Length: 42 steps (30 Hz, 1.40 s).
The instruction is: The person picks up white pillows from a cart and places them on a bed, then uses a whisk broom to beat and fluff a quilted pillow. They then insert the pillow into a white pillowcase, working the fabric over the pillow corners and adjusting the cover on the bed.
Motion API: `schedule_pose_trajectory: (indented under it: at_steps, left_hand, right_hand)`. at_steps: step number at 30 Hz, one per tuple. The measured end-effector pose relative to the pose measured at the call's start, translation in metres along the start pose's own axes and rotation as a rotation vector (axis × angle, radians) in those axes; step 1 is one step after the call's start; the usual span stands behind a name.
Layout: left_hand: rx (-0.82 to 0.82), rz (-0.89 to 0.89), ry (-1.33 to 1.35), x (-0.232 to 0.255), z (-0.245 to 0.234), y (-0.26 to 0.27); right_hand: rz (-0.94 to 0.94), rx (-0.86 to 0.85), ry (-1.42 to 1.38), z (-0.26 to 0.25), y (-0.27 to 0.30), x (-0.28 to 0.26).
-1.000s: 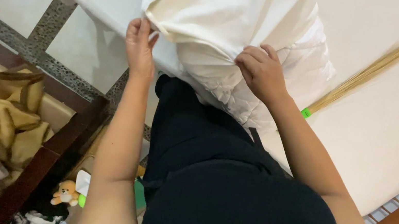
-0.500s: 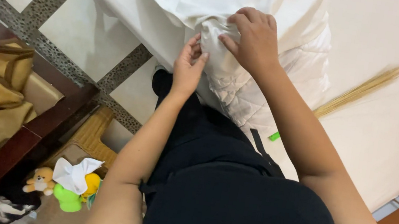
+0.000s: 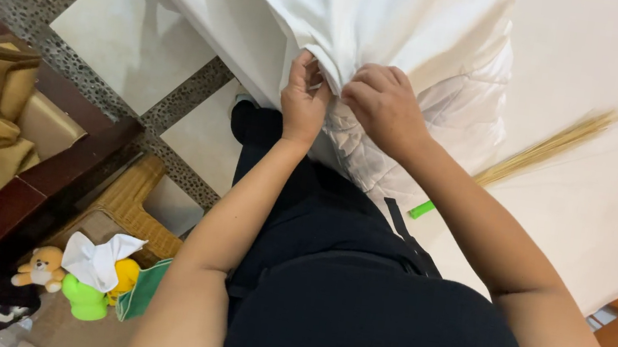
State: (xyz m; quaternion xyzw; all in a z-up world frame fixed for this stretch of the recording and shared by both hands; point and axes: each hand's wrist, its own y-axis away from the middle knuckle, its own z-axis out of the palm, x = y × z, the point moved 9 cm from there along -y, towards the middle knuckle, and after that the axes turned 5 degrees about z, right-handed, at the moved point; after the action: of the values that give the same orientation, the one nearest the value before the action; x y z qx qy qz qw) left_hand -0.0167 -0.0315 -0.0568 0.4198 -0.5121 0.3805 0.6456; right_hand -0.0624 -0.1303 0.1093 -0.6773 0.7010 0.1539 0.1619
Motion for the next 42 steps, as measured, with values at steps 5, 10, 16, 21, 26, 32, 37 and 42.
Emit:
schedule_pose_trajectory:
  at_steps: [5,10,16,21,26,32,37,42]
  left_hand:
    - [0.043,0.127,-0.19,0.003,-0.018,-0.01]
    - [0.12,0.087,-0.148,-0.02,-0.059,-0.021]
    - [0.298,-0.186,0.182,-0.101,-0.091,-0.005]
    - [0.169,-0.282,0.197,-0.111,-0.066,-0.027]
    - [0.158,-0.136,0.318,-0.122,-0.037,-0.029]
    - [0.224,-0.142,0.267,-0.085,-0.027,-0.015]
    - [0.257,-0.17,0.185,-0.077,-0.023,-0.013]
    - [0.26,-0.096,0.146,-0.065,-0.012,-0.008]
  right_hand:
    - [0.045,-0.032,-0.079,0.005,-0.011,0.02]
    - [0.059,-0.069,-0.069,0.026,-0.031,0.032]
    - [0.01,-0.047,0.129,0.054,-0.038,0.036]
    - [-0.174,0.062,0.26,0.07,-0.057,0.02]
    - [-0.086,0.043,0.2,0.071,-0.085,0.034]
    - [-0.053,-0.009,0.253,0.087,-0.083,0.051]
    - [-0.077,0.05,0.179,0.06,-0.08,0.027]
    - [0.086,0.044,0.062,0.069,-0.081,0.049]
